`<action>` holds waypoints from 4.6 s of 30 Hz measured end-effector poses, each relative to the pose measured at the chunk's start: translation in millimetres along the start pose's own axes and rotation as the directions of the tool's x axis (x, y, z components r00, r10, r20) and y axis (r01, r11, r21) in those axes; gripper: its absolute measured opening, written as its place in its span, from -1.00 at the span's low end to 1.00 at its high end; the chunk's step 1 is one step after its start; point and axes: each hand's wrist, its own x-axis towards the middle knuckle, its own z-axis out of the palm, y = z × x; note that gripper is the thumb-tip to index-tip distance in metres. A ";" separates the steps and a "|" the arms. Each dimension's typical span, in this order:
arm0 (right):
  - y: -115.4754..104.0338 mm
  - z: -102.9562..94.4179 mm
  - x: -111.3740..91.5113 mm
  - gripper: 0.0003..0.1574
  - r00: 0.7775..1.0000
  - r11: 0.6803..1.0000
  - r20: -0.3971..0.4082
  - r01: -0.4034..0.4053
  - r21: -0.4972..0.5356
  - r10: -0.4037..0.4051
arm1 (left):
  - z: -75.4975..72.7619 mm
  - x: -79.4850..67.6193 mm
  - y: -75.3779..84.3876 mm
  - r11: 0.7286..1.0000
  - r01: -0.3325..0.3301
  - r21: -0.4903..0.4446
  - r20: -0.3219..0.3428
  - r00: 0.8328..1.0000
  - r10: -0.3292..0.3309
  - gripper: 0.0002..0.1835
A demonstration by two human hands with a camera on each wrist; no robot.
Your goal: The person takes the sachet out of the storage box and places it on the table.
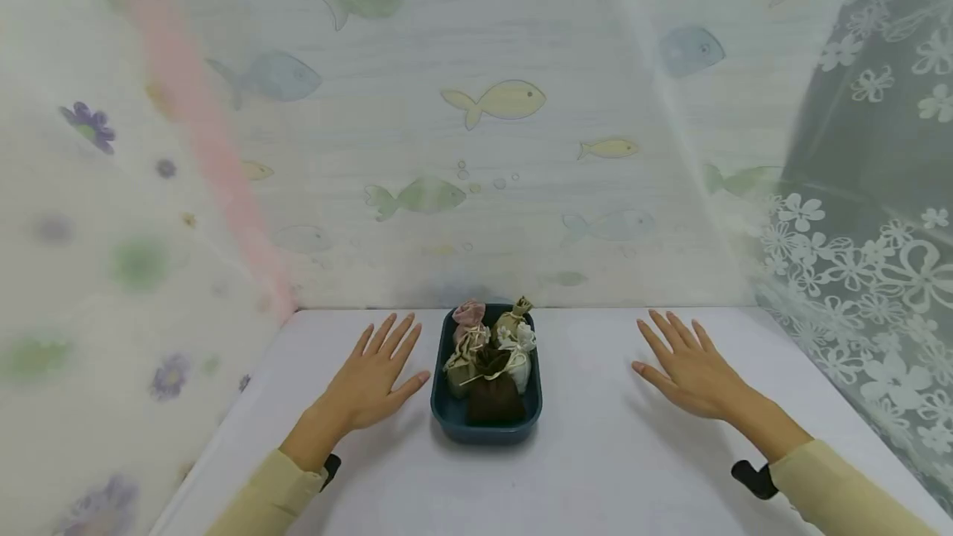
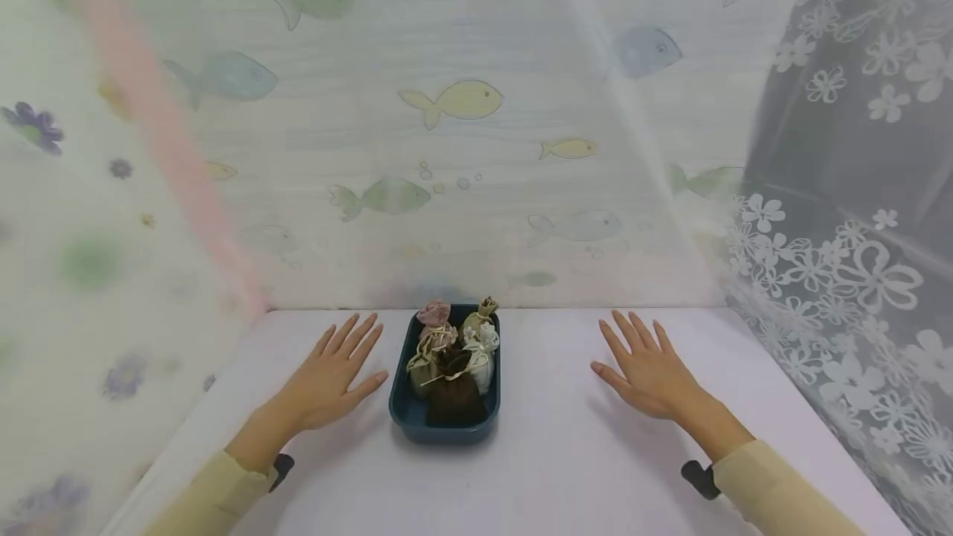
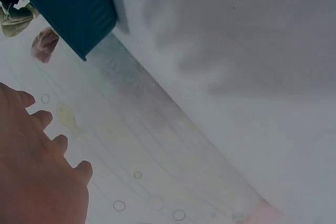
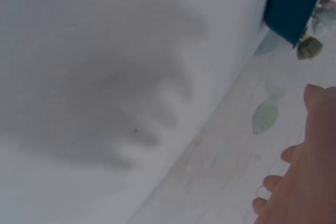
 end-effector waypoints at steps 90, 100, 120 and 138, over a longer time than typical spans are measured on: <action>-149.9 29.5 75.9 -0.24 0.978 0.715 -0.017 0.163 0.680 -0.207 | 17.2 -8.2 60.0 0.985 0.042 -0.169 0.205 0.979 -0.006 0.07; -157.3 42.6 89.0 -0.38 0.988 0.741 -0.022 0.128 0.659 -0.151 | 18.9 -6.1 56.7 0.984 0.031 -0.177 0.202 0.979 0.005 0.09; -165.7 44.9 88.7 -0.70 0.967 0.792 -0.005 0.212 0.573 -0.255 | 10.8 -5.9 57.8 0.980 0.036 -0.195 0.230 0.973 0.010 0.08; -155.8 -1.7 76.0 -0.69 0.966 0.729 -0.037 0.218 0.649 -0.256 | 17.2 -5.8 57.5 0.971 0.059 -0.231 0.236 0.972 -0.003 0.08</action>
